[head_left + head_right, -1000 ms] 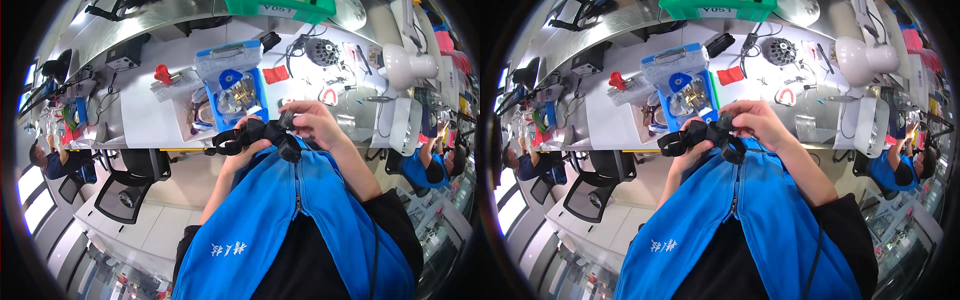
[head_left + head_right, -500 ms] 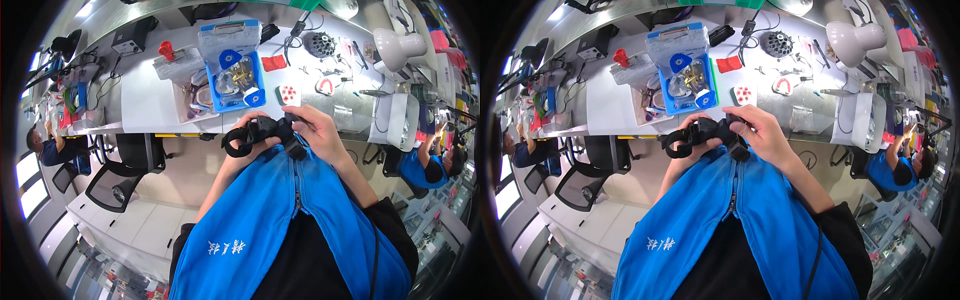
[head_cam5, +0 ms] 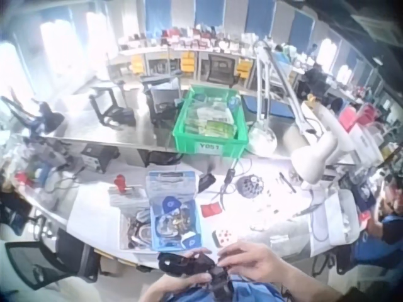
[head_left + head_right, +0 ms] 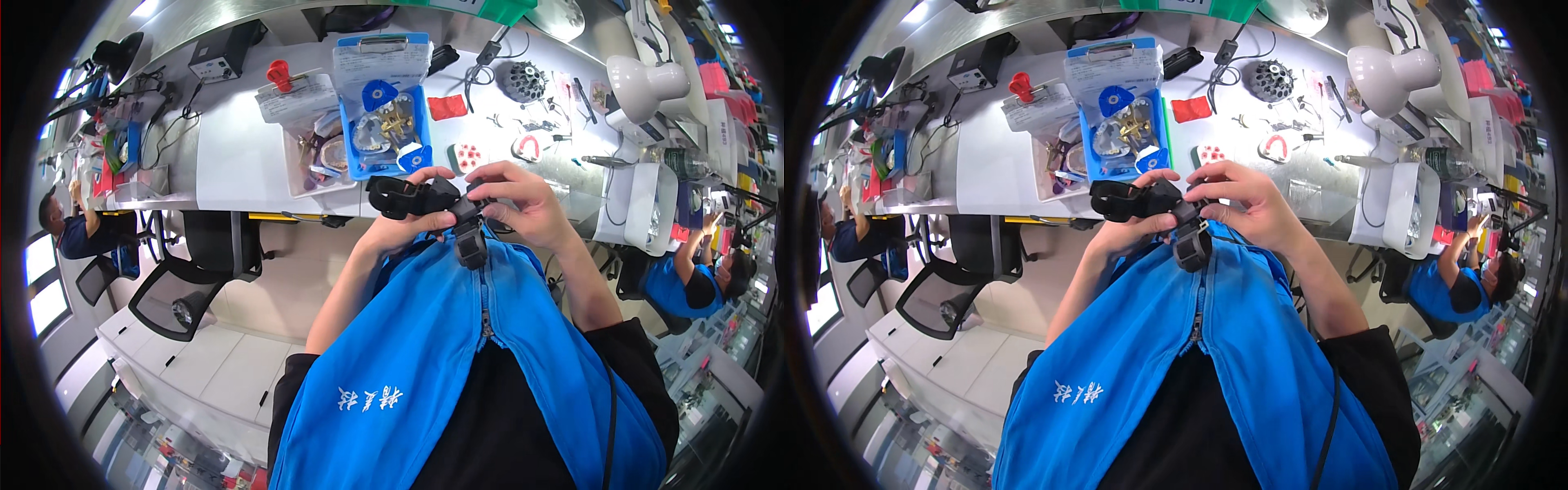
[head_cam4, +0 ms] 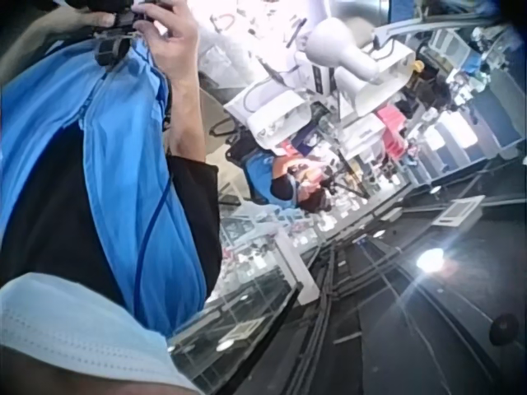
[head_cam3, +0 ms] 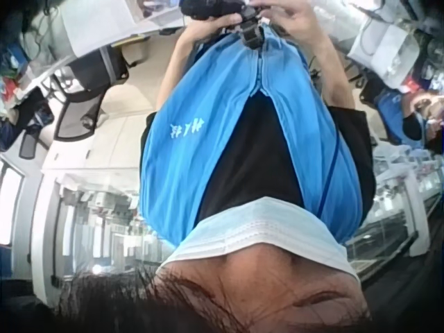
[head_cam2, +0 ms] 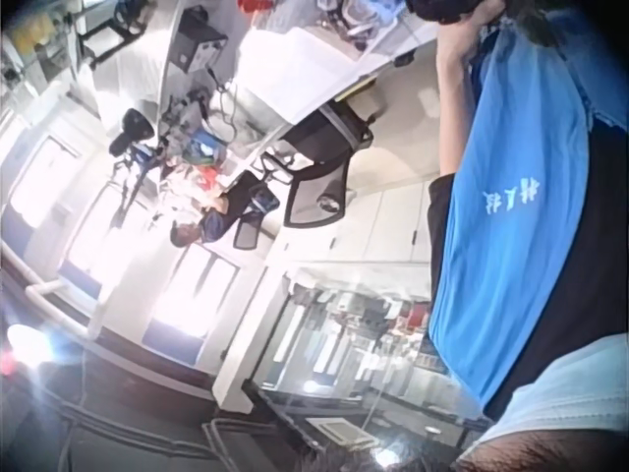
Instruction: Polishing and inspecting dental prosthetics using a rotary tool and pliers at a dental lab workstation.
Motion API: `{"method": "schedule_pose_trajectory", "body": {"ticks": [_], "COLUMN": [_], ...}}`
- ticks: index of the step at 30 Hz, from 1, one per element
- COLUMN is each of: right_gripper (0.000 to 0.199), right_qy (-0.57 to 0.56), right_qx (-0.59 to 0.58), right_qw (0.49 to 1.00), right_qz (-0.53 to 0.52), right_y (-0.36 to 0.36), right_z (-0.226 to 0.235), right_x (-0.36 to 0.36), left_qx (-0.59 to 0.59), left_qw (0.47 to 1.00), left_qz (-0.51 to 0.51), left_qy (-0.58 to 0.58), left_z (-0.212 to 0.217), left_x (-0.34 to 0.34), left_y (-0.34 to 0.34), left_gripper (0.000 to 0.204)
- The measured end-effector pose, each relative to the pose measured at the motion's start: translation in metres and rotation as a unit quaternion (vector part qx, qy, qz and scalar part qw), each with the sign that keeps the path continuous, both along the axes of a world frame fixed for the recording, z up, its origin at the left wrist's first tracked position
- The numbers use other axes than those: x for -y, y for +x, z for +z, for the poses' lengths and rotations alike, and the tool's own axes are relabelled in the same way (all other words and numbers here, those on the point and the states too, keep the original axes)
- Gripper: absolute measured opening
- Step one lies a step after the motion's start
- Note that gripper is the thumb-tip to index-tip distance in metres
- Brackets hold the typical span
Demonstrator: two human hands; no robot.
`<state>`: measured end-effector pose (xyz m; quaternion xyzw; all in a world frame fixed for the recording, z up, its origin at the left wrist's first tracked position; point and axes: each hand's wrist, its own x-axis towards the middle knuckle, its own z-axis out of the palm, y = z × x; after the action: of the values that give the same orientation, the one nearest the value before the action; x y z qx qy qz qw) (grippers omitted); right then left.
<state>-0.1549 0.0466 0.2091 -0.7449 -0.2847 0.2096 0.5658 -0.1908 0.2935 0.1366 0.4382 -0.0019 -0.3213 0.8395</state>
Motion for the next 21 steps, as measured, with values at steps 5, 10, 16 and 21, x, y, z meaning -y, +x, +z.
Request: {"method": "schedule_pose_trajectory", "body": {"ticks": [5,10,16,21], "right_gripper": [0.036,0.04,0.04,0.037], "right_qy": [0.035,0.047,-0.028,-0.071], "right_qx": [-0.131,-0.109,0.082,0.202], "right_qw": [0.987,0.989,0.986,0.967], "right_qz": [-0.087,-0.083,-0.139,-0.137], "right_y": [-0.012,-0.012,-0.012,0.001], "right_z": [-0.002,-0.004,-0.016,-0.021], "right_x": [-0.003,-0.009,-0.02,-0.022], "left_qx": [0.041,0.054,-0.087,-0.167], "left_qw": [0.999,0.998,0.991,0.978], "left_qz": [-0.007,0.0,0.045,0.064], "left_qy": [0.024,0.03,-0.095,-0.108], "left_z": [-0.001,0.0,-0.02,-0.026], "left_x": [0.0,0.001,0.012,0.013], "left_y": [0.003,0.005,0.004,0.011], "left_gripper": [0.069,0.068,0.065,0.059]}}
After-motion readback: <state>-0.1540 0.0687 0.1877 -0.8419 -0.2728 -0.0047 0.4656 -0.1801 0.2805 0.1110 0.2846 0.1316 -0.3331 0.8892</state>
